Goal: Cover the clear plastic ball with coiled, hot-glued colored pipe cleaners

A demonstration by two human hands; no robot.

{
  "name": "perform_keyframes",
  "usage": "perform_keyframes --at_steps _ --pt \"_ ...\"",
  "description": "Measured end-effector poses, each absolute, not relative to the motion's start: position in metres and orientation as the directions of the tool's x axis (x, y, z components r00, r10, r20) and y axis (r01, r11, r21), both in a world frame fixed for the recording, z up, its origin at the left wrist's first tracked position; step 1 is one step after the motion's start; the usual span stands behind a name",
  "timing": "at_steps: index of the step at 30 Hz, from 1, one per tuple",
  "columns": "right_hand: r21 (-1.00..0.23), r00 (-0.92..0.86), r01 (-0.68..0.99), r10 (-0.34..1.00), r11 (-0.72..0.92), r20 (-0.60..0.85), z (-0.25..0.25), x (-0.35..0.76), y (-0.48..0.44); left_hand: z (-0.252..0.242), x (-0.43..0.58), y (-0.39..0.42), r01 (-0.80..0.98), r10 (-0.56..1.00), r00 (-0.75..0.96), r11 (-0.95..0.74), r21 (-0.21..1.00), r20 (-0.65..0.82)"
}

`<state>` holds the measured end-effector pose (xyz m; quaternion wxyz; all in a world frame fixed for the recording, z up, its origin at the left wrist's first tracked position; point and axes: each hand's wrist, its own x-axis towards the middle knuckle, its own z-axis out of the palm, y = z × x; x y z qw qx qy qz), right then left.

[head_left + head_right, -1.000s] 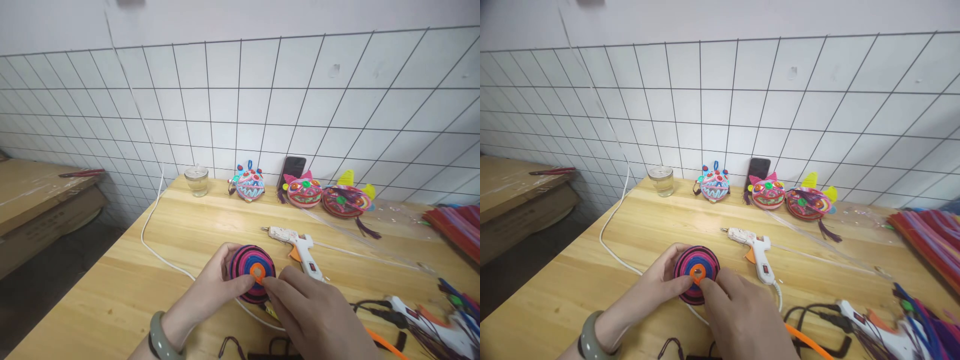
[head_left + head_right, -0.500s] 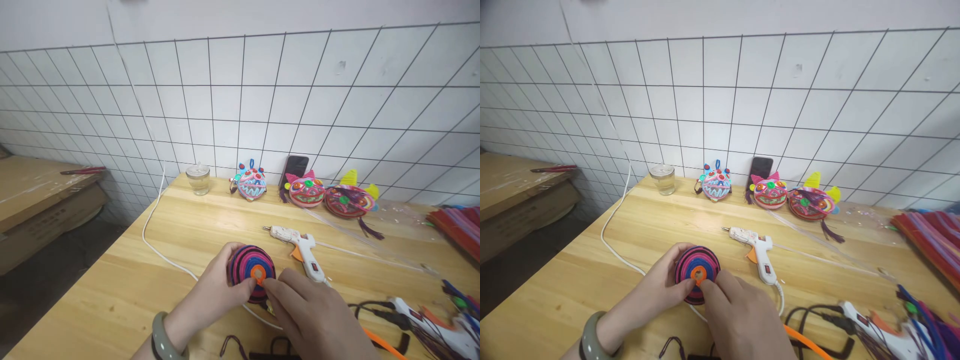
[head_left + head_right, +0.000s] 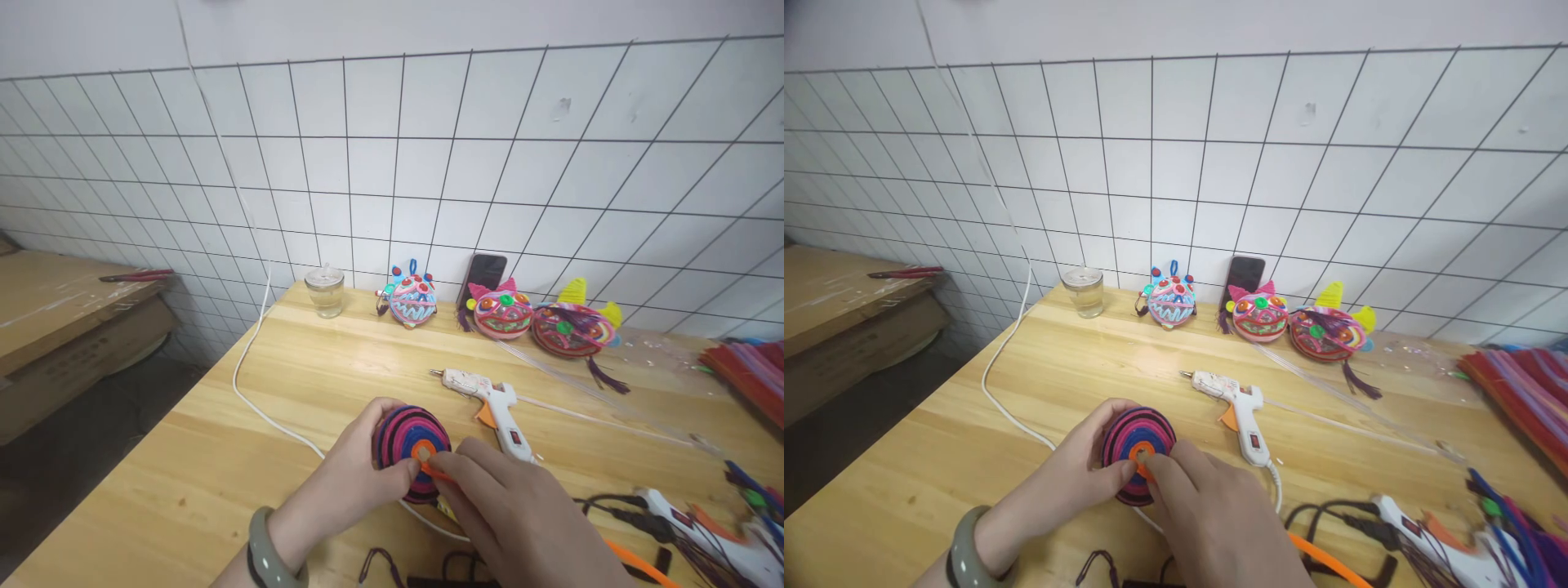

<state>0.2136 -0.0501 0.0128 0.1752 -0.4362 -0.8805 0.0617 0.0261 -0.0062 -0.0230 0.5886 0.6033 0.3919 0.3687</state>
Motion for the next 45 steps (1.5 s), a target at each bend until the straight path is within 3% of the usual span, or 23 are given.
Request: perform_keyframes --at_steps 8,17,26,29,31,36,40,45 --pt "-0.221 -0.586 0.756 0.787 0.616 0.190 0.014 0.215 -0.049 -0.015 0.027 -0.007 0.035 0.895 0.444 0.028 0.999 -0.041" --pt "-0.308 -0.573 0.752 0.808 0.584 0.133 0.016 0.215 -0.049 -0.010 0.026 -0.008 0.049 0.887 0.459 0.039 0.998 -0.057" --pt "-0.371 -0.490 0.750 0.837 0.547 0.244 0.013 0.209 -0.050 -0.011 0.023 -0.007 0.054 0.910 0.412 0.009 0.999 -0.030" --pt "-0.484 -0.348 0.777 0.915 0.403 0.203 0.018 0.219 -0.045 -0.014 0.019 -0.003 0.033 0.933 0.360 -0.032 0.999 0.018" --pt "-0.526 -0.227 0.815 0.969 0.244 0.096 0.020 0.239 -0.036 -0.015 0.016 0.001 0.018 0.949 0.312 -0.054 0.998 0.045" --pt "-0.380 0.047 0.915 0.971 -0.137 -0.236 0.000 0.306 0.002 -0.015 0.009 0.008 0.005 0.976 0.207 -0.064 0.998 0.062" --pt "-0.415 0.092 0.883 0.948 -0.219 -0.304 -0.030 0.323 0.021 -0.016 0.006 0.013 -0.038 0.983 0.155 -0.094 0.995 0.099" --pt "-0.502 0.112 0.836 0.965 -0.221 -0.239 -0.049 0.311 0.024 -0.020 0.002 0.018 -0.110 0.982 0.092 -0.153 0.982 0.163"
